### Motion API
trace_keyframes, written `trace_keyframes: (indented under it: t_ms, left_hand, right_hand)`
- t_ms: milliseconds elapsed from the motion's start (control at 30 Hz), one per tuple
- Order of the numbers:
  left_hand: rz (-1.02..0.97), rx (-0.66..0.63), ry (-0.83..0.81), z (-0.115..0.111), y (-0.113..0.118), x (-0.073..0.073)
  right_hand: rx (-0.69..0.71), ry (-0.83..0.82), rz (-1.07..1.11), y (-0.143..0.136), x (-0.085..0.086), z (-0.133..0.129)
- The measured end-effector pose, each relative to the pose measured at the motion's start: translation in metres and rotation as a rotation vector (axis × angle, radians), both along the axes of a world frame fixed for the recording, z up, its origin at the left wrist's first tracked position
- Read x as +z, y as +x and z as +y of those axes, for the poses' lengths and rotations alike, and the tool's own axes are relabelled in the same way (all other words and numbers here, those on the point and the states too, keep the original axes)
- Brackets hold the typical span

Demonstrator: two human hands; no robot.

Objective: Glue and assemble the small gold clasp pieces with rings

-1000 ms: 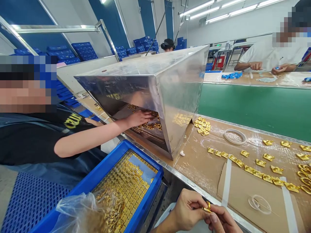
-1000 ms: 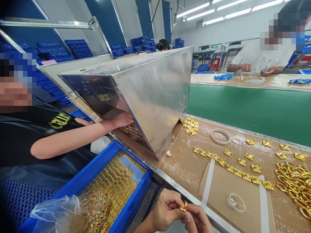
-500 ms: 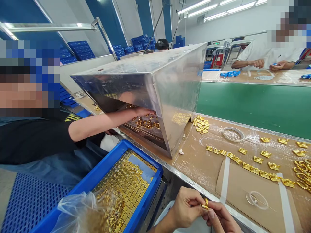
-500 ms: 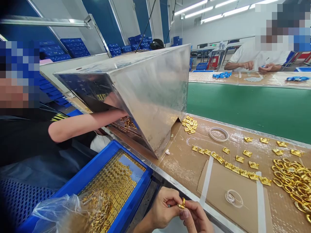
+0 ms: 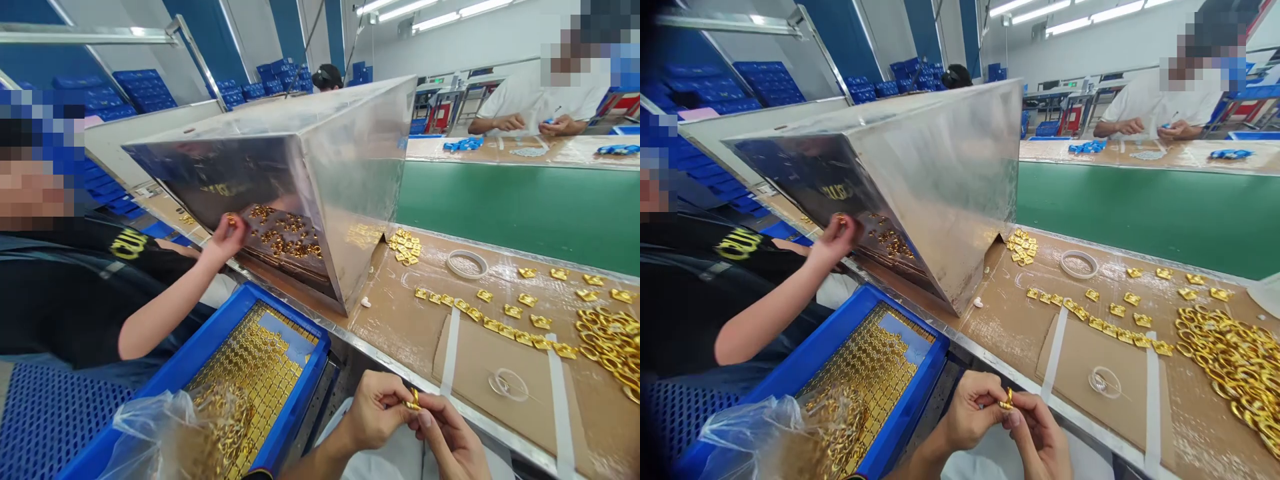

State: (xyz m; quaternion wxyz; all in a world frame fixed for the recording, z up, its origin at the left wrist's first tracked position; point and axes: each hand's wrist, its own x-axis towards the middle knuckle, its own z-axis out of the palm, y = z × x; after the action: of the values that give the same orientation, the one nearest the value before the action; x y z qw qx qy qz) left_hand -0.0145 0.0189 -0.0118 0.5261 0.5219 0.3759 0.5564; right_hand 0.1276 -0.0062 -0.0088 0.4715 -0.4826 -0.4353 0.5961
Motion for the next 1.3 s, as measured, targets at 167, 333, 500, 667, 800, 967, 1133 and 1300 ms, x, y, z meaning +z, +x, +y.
trace_keyframes:
  t_ms: [167,333,500,667,800,967,1133,1300]
  left_hand:
    - [0.07,-0.011,0.146,0.0,-0.004,0.012]
    - [0.134,0.006,0.234,0.0,-0.006,0.014]
    - [0.155,0.015,0.29,-0.002,-0.007,0.015]
    - [0.027,-0.002,0.156,-0.003,-0.003,0.012]
    - [-0.406,-0.103,-0.148,-0.008,0.007,0.007]
    - [-0.592,-0.189,-0.389,-0.014,0.014,0.005]
    - [-0.587,-0.209,-0.414,-0.017,0.011,-0.001]
    - [-0.576,-0.263,-0.279,-0.012,0.008,-0.008]
  right_hand:
    - [-0.051,0.151,-0.011,-0.004,0.018,-0.003]
    - [-0.064,0.211,0.016,-0.006,0.025,-0.002]
    - [-0.078,0.224,0.034,-0.005,0.023,-0.004]
    - [-0.088,0.2,0.067,-0.005,0.024,-0.008]
    - [-0.086,0.182,0.126,-0.006,0.026,-0.011]
    - [-0.04,0.201,0.071,-0.005,0.03,-0.011]
    - [-0.033,0.255,-0.023,-0.005,0.034,-0.012]
    - [-0.009,0.226,-0.012,-0.006,0.036,-0.012]
